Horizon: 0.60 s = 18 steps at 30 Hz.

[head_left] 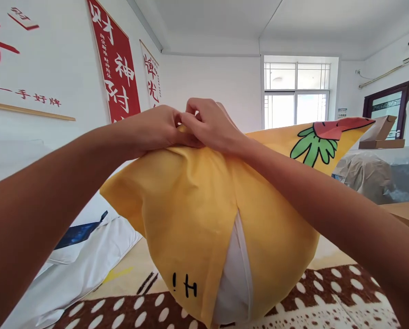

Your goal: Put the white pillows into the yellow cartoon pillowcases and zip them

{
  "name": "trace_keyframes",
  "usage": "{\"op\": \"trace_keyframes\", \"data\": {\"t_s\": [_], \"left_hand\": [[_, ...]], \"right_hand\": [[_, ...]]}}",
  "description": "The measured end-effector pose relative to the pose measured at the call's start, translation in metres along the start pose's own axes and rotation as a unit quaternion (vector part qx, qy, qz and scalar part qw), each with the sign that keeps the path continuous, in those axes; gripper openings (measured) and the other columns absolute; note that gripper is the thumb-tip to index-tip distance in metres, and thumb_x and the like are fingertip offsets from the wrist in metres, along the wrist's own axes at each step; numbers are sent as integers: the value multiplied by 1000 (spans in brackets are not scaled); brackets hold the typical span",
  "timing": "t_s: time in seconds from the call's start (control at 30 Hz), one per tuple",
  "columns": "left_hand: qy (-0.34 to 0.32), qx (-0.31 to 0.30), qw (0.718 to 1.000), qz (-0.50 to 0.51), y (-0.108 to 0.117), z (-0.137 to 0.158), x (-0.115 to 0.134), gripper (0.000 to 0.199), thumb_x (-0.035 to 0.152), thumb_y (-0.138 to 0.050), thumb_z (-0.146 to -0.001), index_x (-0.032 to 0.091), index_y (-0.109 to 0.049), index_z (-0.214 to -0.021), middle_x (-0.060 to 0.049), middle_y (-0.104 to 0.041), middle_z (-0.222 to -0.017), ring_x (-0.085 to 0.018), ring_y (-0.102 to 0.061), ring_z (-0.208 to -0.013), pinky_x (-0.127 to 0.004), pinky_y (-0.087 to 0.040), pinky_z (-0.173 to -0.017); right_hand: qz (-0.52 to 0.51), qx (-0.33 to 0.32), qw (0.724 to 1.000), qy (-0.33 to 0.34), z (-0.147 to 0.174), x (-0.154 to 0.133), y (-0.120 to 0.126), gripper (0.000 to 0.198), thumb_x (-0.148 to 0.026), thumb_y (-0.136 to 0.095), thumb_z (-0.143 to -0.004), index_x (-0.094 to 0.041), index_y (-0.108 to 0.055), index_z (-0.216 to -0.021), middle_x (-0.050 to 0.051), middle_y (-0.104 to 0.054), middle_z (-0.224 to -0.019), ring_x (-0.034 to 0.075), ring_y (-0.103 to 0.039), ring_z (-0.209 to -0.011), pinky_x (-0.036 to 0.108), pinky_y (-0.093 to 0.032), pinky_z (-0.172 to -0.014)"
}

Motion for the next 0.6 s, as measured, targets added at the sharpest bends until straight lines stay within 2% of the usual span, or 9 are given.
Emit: {"op": "trace_keyframes", "data": {"t_s": [0.07,0.13,0.23,0.3,0.4,0.47,0.53,0.6], "left_hand": [[24,12,999,-43,0,-6,-7,60,43,-49,-69,-9,-62,-96,5,-57,-62,-17,-65,-66,-23,-40,-55],[17,34,995,-87,2,-11,-13,61,48,-55,-66,-4,-65,-96,4,-57,-61,-16,-64,-62,-21,-41,-54],[5,80,992,-100,3,-15,-24,45,47,-63,-64,13,-70,-94,0,-67,-75,-17,-65,-67,-19,-44,-53],[4,107,989,-101,2,-16,-31,35,46,-64,-65,21,-70,-90,-1,-70,-82,-19,-64,-73,-21,-46,-55],[5,120,986,-116,0,-15,-39,34,49,-59,-69,21,-69,-88,-1,-68,-80,-19,-61,-75,-24,-45,-60],[11,123,983,-133,0,-15,-42,35,50,-57,-71,20,-69,-86,-2,-66,-76,-18,-58,-72,-25,-43,-60],[19,131,980,-150,1,-15,-43,36,50,-55,-72,19,-69,-84,-2,-64,-73,-17,-56,-70,-25,-40,-60],[14,135,978,-158,2,-14,-43,36,51,-55,-73,19,-69,-84,-2,-63,-72,-17,-55,-69,-25,-39,-59]], "right_hand": [[-3,-61,998,-12,7,9,10,14,-32,-44,-86,-18,-47,-87,-1,-50,-73,13,-49,-71,26,-39,-67],[-4,-184,982,-37,16,21,24,32,-39,-57,-79,-20,-47,-103,-1,-56,-80,14,-52,-71,26,-42,-65],[36,-361,924,-119,35,42,53,54,-43,-71,-66,-24,-49,-112,0,-61,-89,16,-57,-73,26,-45,-63],[66,-423,886,-178,47,57,74,54,-44,-73,-64,-24,-52,-110,0,-62,-91,16,-58,-74,26,-45,-62],[104,-463,840,-264,63,79,99,43,-43,-71,-66,-22,-56,-100,-1,-59,-79,12,-53,-63,24,-40,-55],[128,-467,825,-292,70,91,108,34,-42,-71,-67,-20,-57,-88,-4,-52,-66,9,-45,-55,23,-34,-51],[127,-455,832,-291,74,98,111,30,-43,-70,-67,-20,-55,-78,-5,-45,-59,8,-39,-52,23,-31,-49],[101,-425,853,-285,75,100,106,30,-46,-67,-70,-20,-53,-77,-5,-43,-59,8,-38,-52,23,-30,-48]]}}
Point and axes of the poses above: each hand's wrist, its own z-axis away from the middle knuckle, its own y-axis out of the back of the hand, x = y × z, the point moved 3 cm from there along -z, towards the middle knuckle
